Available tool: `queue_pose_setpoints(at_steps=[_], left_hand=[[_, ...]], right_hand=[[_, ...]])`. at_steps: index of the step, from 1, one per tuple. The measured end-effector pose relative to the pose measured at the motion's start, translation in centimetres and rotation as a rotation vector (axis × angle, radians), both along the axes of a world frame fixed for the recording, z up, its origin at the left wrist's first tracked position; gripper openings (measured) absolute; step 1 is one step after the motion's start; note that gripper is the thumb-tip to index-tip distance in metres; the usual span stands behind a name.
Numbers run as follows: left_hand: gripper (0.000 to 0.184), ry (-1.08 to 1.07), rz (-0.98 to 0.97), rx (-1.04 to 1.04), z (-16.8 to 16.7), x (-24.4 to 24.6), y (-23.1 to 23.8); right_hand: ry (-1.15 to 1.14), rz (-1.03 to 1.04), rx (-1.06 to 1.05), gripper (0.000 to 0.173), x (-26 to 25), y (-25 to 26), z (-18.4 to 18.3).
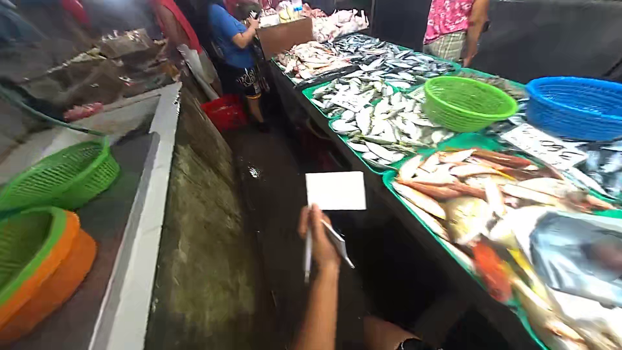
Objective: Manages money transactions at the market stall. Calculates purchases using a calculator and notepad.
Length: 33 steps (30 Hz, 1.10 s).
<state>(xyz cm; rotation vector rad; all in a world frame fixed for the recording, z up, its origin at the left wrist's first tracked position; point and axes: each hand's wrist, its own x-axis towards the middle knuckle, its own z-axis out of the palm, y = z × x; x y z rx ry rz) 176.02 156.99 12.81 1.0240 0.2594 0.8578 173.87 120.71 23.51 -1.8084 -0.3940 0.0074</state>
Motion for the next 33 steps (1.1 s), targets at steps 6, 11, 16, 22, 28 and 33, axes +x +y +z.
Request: queue_pose_setpoints(at_steps=[6,11,16,22,28,33], left_hand=[[0.032,-0.079,0.226,0.293,-0.9,11.4,13.6],[0.031,-0.104,0.311,0.31,1.7,21.8,27.6],[0.032,-0.101,0.325,0.217,2.4,30.7,40.1],[0.028,-0.014,0.125,0.124,1.5,42.6,53.6],[0.024,-0.009,-0.129,0.167,3.3,58.8,63.6],[0.023,-0.036,-0.425,0.283,3.0,71.4,69.0]], right_hand=[[0.387,-0.019,-0.029,0.018,15.6,21.8,-0.3],[0.512,0.278,0.124,0.02,31.8,38.1,-3.2],[0.36,0.669,0.36,0.03,43.2,55.7,-4.3],[-0.078,0.732,0.345,0.028,55.6,72.0,-7.4],[-0.104,0.408,0.372,0.025,67.1,81.0,-5.8],[0.075,0.119,0.388,0.026,76.5,85.5,-5.7]])
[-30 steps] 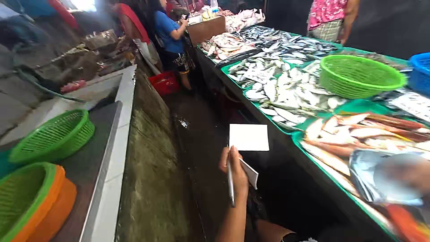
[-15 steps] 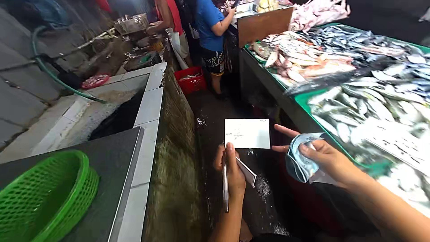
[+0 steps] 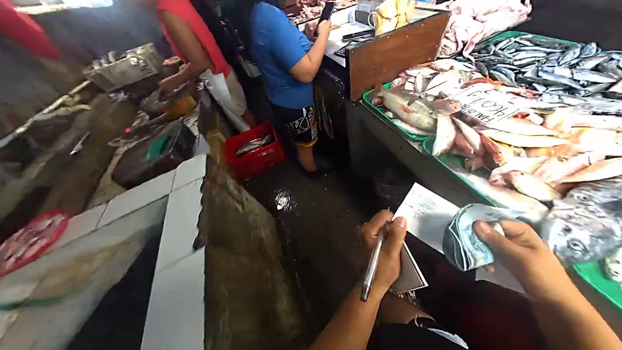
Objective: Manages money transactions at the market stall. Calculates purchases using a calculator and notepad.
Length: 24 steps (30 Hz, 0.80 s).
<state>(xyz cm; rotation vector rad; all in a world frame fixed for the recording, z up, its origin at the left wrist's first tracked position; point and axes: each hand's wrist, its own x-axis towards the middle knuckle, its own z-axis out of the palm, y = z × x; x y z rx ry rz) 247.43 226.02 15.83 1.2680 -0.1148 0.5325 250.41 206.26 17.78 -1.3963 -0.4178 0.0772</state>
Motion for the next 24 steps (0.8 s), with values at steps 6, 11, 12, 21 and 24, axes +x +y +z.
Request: queue_pose_setpoints(at_steps=[6,11,12,21,24], left_hand=[[0.025,0.046,-0.147,0.018,1.3,16.5,6.6],[0.037,0.013,-0.091,0.17,2.9,28.5,15.6],[0.038,0.012,-0.026,0.264,3.0,31.1,17.5],[0.02,-0.097,0.23,0.679,4.1,55.2,23.6],[0.024,-0.112,0.17,0.696,4.7,60.4,24.3]], right_hand=[[0.054,-0.106,0.092,0.028,15.3,6.8,0.4],[0.1,-0.164,0.119,0.032,27.5,12.6,2.4],[0.112,-0.178,0.109,0.032,29.8,13.4,2.8],[0.112,-0.407,-0.197,0.026,47.0,15.4,7.3],[0.111,-0.512,-0.257,0.028,51.3,15.9,9.4]])
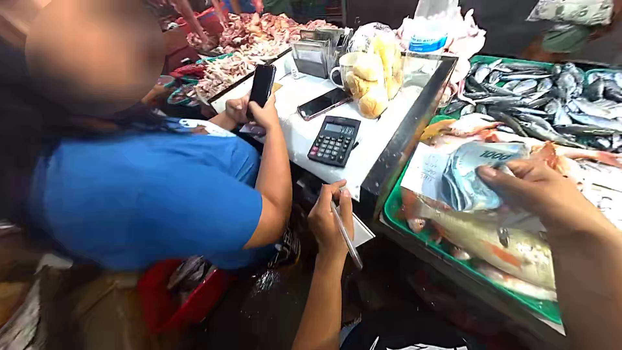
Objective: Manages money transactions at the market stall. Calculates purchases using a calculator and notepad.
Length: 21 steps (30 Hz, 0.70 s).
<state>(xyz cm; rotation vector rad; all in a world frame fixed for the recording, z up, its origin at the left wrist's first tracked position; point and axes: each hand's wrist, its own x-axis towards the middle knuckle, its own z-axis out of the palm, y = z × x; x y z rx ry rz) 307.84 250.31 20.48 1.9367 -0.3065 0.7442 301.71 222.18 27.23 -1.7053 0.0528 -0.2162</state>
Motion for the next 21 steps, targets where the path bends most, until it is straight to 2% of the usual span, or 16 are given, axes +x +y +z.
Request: queue_pose_setpoints(at_steps=[5,10,13,18,21], left_hand=[[0.017,0.184,-0.108,0.137,0.1,4.6,0.8],[0.026,0.181,0.118,0.092,-0.6,6.9,2.3],[0.029,0.219,0.23,0.117,-1.0,8.3,2.9],[0.025,0.251,0.256,0.196,-0.6,9.6,2.4],[0.023,0.159,0.214,0.057,-0.7,9.2,2.0]], right_hand=[[-0.004,-0.039,-0.05,0.028,5.6,0.1,1.2],[0.064,0.021,-0.05,0.033,10.6,0.8,2.8],[0.088,0.146,-0.031,0.034,13.4,0.9,3.8],[0.061,0.221,0.009,0.038,16.7,1.6,4.6],[0.058,0.321,0.042,0.04,17.8,1.5,3.8]])
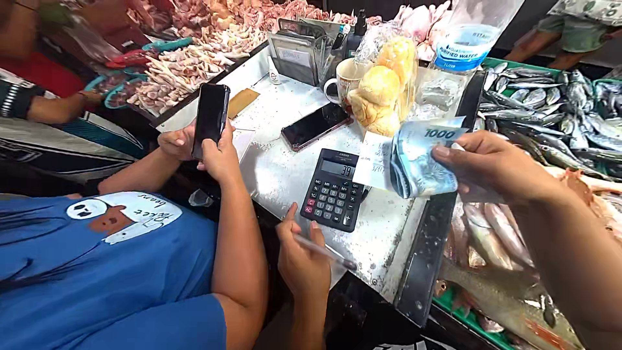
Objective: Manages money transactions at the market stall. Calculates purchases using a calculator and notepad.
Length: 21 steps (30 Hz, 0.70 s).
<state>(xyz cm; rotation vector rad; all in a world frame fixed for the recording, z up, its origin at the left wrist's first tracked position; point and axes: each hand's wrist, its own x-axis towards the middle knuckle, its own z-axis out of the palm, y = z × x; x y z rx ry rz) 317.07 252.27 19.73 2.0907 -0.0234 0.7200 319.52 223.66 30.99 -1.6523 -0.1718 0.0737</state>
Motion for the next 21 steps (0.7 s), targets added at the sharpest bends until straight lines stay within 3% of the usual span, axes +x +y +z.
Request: queue_pose_setpoints(at_steps=[3,8,13,17,19,21], left_hand=[[0.019,-0.189,-0.186,-0.23,1.6,-0.5,-0.2],[0.02,-0.231,-0.444,-0.322,6.4,-1.5,-2.2],[0.046,0.018,-0.687,-0.469,9.0,-0.8,-3.1],[0.038,0.08,-0.845,-0.815,8.0,-0.2,-2.5],[0.039,0.077,-1.135,-1.164,7.1,1.0,-0.8],[0.048,0.149,-1.585,-1.428,5.5,3.7,1.2]], right_hand=[[0.055,0.111,0.102,0.033,0.4,-0.4,-0.8],[0.086,0.254,0.265,0.027,0.3,0.0,-1.0],[0.0,0.241,0.264,0.025,-1.2,0.4,-0.2],[-0.086,0.111,0.243,0.031,-2.9,0.3,0.5],[-0.094,0.026,0.235,0.035,-3.7,0.0,0.6],[-0.089,-0.002,0.236,0.034,-4.2,-0.1,0.4]])
